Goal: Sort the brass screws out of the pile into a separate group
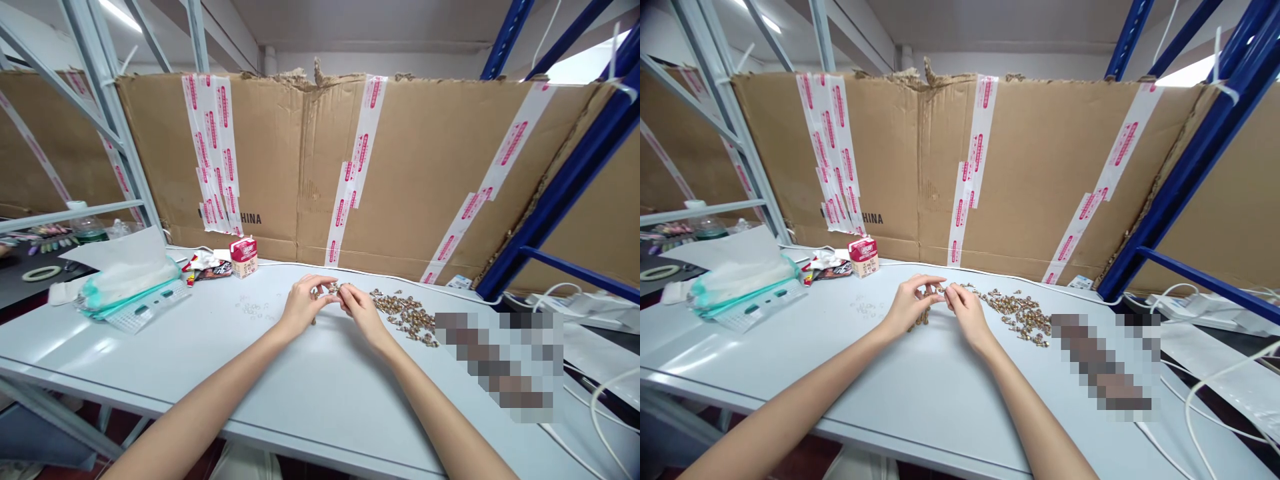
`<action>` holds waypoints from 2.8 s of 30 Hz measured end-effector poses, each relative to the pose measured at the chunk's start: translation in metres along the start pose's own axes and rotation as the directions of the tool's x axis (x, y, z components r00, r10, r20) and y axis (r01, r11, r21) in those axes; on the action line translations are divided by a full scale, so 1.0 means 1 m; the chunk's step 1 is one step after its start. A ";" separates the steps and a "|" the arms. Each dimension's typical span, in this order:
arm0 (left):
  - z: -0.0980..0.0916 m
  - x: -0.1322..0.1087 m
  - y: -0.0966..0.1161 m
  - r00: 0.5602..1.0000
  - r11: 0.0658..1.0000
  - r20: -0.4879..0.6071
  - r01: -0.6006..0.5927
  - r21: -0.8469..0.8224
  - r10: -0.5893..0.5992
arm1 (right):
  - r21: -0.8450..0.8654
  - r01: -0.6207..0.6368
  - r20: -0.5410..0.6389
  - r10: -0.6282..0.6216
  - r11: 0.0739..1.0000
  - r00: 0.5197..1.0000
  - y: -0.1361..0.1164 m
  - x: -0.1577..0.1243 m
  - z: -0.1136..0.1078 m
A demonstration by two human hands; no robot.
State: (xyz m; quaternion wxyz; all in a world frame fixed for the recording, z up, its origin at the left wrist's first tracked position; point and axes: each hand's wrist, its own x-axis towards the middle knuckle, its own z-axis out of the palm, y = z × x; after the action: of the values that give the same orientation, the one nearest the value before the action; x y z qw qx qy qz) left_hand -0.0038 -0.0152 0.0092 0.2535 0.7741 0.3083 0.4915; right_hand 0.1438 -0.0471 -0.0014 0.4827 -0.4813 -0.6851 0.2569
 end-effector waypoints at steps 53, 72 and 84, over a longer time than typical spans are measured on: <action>0.004 -0.001 -0.003 0.974 0.966 0.131 0.205 -0.158 -0.185 | -0.150 0.027 -0.009 -0.029 0.988 1.000 -0.005 -0.002 -0.004; 0.005 -0.003 -0.003 0.998 0.998 -0.021 0.052 -0.039 -0.053 | -0.141 0.015 -0.002 -0.016 0.990 1.000 -0.007 -0.001 -0.002; 0.004 -0.004 -0.002 0.999 0.995 0.032 0.039 0.095 -0.042 | -0.159 0.022 0.014 -0.020 0.987 1.000 -0.007 -0.001 -0.002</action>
State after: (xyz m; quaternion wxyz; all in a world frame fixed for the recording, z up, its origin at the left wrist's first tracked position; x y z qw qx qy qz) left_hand -0.0017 -0.0168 0.0040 0.2316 0.7869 0.3425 0.4580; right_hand 0.1427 -0.0512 0.0049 0.4409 -0.5095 -0.7115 0.1993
